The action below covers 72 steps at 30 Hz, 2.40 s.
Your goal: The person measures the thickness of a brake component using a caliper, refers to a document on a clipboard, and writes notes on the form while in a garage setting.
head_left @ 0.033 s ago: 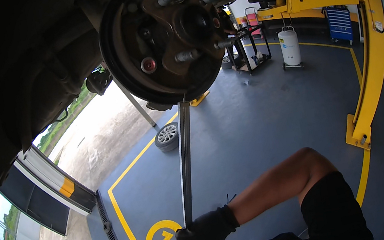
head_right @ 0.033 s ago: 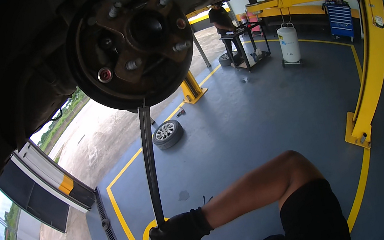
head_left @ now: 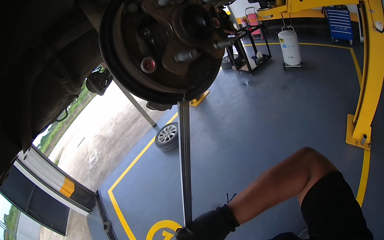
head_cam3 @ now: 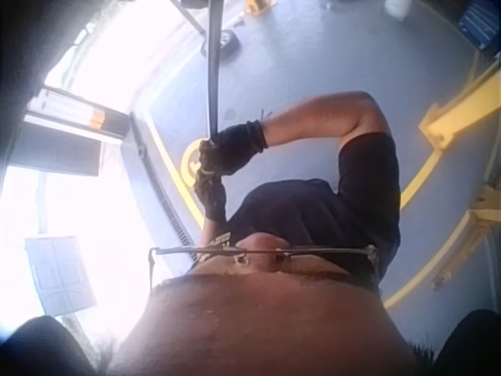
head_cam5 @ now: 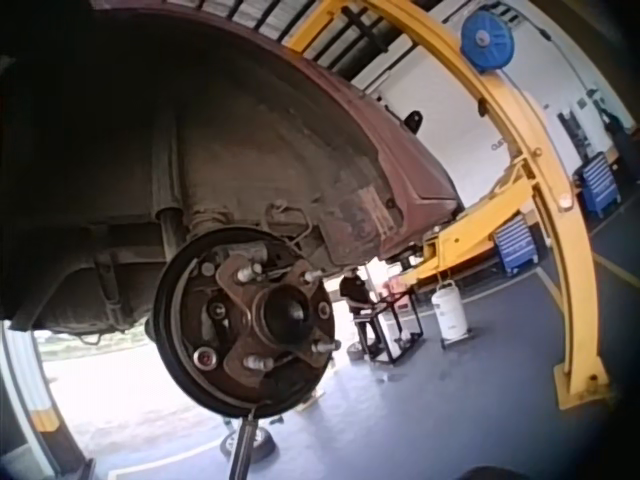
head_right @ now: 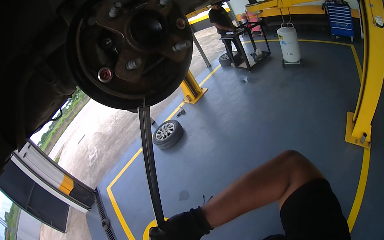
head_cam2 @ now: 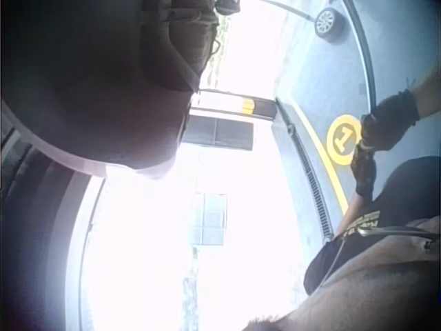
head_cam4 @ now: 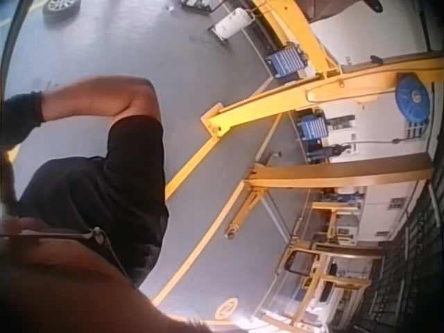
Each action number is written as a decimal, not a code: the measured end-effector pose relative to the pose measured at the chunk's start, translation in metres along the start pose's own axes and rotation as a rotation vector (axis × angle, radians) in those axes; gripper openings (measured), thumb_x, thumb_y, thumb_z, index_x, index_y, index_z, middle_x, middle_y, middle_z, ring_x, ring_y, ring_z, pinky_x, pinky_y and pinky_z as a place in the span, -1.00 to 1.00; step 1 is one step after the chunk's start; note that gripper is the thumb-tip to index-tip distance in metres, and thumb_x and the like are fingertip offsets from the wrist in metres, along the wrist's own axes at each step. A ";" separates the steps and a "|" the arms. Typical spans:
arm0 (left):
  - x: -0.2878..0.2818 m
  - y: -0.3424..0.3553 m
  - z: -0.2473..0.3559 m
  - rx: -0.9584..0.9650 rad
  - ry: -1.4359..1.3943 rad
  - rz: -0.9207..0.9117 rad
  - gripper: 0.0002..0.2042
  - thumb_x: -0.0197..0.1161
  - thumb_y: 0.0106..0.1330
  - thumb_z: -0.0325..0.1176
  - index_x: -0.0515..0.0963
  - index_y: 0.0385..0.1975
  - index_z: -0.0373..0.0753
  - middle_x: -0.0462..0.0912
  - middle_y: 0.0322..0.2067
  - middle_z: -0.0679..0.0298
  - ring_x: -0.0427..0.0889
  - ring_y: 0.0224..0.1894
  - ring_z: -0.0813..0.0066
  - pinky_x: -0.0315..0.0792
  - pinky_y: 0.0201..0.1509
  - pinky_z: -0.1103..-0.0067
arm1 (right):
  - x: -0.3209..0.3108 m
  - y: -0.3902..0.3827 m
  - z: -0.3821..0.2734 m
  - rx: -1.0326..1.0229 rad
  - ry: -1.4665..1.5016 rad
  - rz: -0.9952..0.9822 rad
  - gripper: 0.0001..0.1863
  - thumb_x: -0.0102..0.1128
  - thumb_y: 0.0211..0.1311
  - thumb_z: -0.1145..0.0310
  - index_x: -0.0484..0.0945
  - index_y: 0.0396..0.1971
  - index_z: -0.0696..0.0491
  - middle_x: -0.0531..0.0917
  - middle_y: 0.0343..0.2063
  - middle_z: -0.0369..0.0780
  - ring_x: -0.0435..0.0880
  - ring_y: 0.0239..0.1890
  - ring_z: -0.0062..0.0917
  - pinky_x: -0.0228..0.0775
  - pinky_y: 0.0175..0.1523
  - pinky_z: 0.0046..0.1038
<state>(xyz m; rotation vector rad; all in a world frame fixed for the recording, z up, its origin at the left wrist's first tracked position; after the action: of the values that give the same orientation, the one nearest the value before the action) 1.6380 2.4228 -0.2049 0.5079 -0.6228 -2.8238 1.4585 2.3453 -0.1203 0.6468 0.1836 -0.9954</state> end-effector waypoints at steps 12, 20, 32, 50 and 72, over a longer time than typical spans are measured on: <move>0.002 -0.003 -0.011 0.023 -0.164 0.007 -0.55 0.11 0.45 -0.02 0.55 -0.09 -0.39 0.60 -0.30 0.26 0.55 -0.27 0.46 0.44 -0.23 0.52 | 0.004 -0.002 0.011 -0.088 0.008 0.022 -0.75 0.44 0.21 0.27 0.67 -0.29 0.16 0.71 -0.44 -0.28 0.69 -0.43 -0.55 0.55 -0.18 -0.62; -0.005 -0.002 -0.002 0.013 -0.068 -0.019 -0.49 0.04 0.47 0.02 0.56 -0.10 -0.43 0.65 -0.35 0.21 0.58 -0.34 0.43 0.45 -0.30 0.45 | 0.004 -0.001 0.015 -0.117 -0.018 0.039 -0.72 0.45 0.19 0.25 0.66 -0.29 0.15 0.70 -0.42 -0.28 0.69 -0.43 -0.55 0.56 -0.17 -0.59; -0.014 0.000 -0.005 0.029 0.172 -0.061 -0.69 0.02 0.44 -0.22 0.60 -0.28 -0.35 0.67 -0.44 0.09 0.63 -0.40 0.25 0.46 -0.32 0.37 | 0.003 0.000 0.021 -0.152 0.009 0.052 -0.69 0.46 0.19 0.30 0.65 -0.19 0.19 0.66 -0.47 -0.27 0.58 -0.54 -0.60 0.48 -0.33 -0.65; -0.001 0.008 0.001 0.129 0.207 -0.016 -0.85 0.07 0.20 -0.46 0.50 -0.60 -0.26 0.50 -0.66 0.15 0.52 -0.59 0.21 0.34 -0.48 0.33 | -0.002 -0.004 0.024 -0.151 -0.014 0.102 -0.80 0.40 0.22 0.29 0.67 -0.31 0.12 0.69 -0.50 -0.30 0.70 -0.47 -0.53 0.50 -0.37 -0.59; -0.063 -0.037 -0.042 -0.446 -0.300 -0.033 -0.79 0.08 0.32 -0.49 0.67 -0.20 -0.32 0.72 -0.35 0.12 0.70 -0.23 0.25 0.56 -0.06 0.45 | -0.001 0.019 -0.052 0.200 0.273 -0.165 -0.65 0.46 0.18 0.32 0.63 -0.12 0.21 0.73 -0.40 -0.17 0.75 -0.36 -0.46 0.52 -0.27 -0.63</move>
<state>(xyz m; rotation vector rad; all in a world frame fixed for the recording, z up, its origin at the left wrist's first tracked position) 1.7066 2.4574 -0.2392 0.0146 -0.0148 -2.9613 1.4812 2.3838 -0.1529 0.9630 0.3855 -1.0904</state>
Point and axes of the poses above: each hand's wrist, its own y-axis towards the middle knuckle, its own x-axis out of the palm, z = x × y, the point moved 2 cm from there along y, towards the middle knuckle
